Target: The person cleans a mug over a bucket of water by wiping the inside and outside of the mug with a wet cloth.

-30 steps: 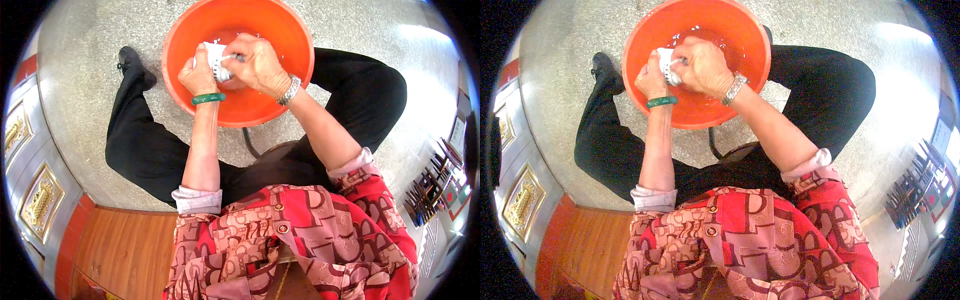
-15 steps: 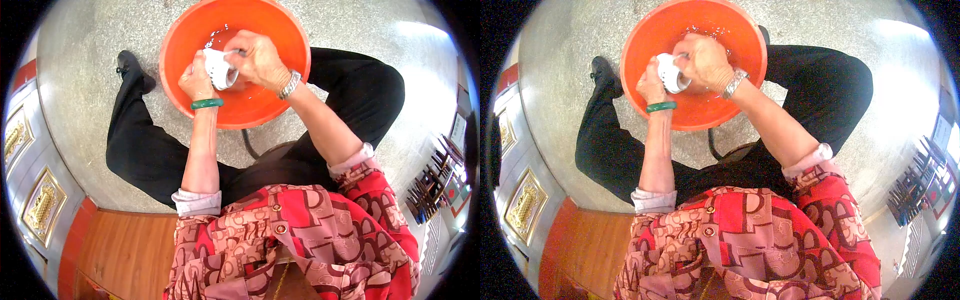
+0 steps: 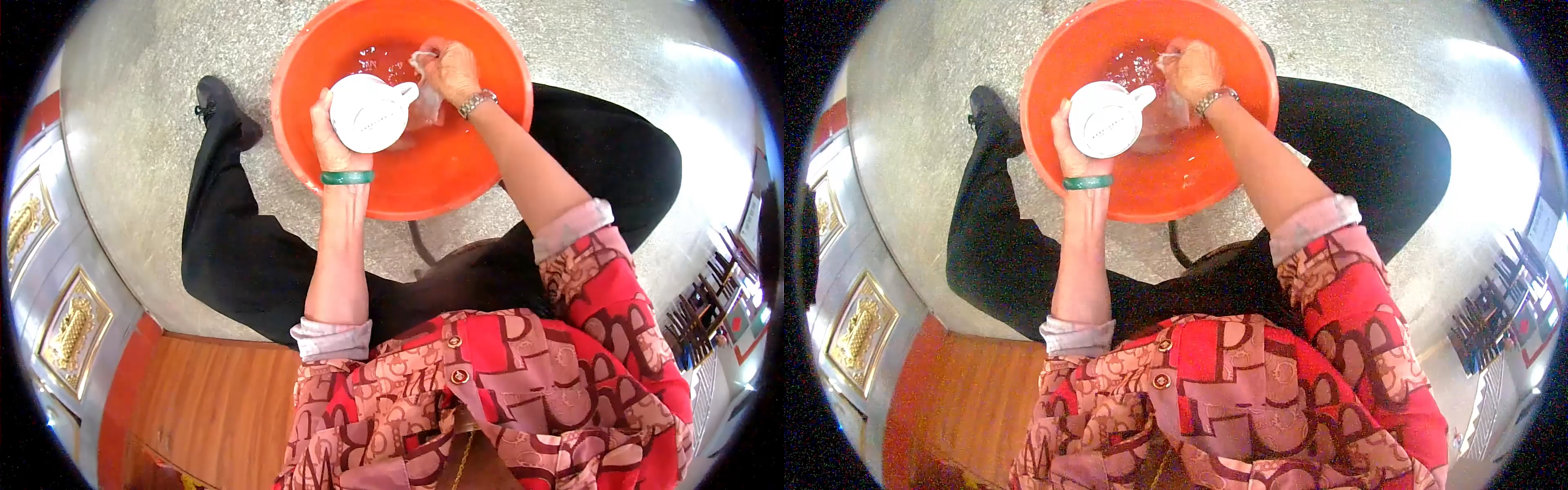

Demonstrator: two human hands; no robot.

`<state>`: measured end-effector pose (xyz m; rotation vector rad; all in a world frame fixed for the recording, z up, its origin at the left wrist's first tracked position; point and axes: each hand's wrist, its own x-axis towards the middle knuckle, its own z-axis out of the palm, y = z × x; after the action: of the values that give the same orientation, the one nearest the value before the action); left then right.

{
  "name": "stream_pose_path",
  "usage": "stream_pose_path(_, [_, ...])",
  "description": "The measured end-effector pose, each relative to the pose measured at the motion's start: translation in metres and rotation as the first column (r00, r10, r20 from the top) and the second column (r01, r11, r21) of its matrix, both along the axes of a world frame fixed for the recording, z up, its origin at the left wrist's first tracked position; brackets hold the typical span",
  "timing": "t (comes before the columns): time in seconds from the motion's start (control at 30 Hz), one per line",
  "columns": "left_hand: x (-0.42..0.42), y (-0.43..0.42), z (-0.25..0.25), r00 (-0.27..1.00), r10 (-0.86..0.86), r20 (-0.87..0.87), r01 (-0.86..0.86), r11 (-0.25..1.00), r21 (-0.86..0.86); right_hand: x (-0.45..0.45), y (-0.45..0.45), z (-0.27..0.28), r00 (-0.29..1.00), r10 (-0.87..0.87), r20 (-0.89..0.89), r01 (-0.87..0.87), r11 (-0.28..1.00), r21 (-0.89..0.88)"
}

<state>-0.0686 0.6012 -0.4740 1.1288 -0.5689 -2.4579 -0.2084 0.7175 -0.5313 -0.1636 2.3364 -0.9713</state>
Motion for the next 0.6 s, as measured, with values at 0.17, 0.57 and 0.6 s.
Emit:
stream_pose_path(0.17, [0.005,-0.005,-0.008,1.000,0.030,-0.009,-0.029,0.990,0.136,0.006,0.009,-0.066,0.950,0.168,-0.262,-0.131,0.979,0.154])
stream_pose_path(0.57, [-0.004,0.002,-0.013,0.995,0.086,0.057,-0.097,0.968,0.232,0.044,-0.009,0.098,0.956,0.171,-0.237,-0.286,0.718,-0.635])
stream_pose_path(0.6, [-0.004,0.002,-0.012,0.998,0.019,0.063,-0.029,0.987,0.161,0.054,-0.010,0.101,0.887,0.246,-0.391,-0.433,0.739,-0.516])
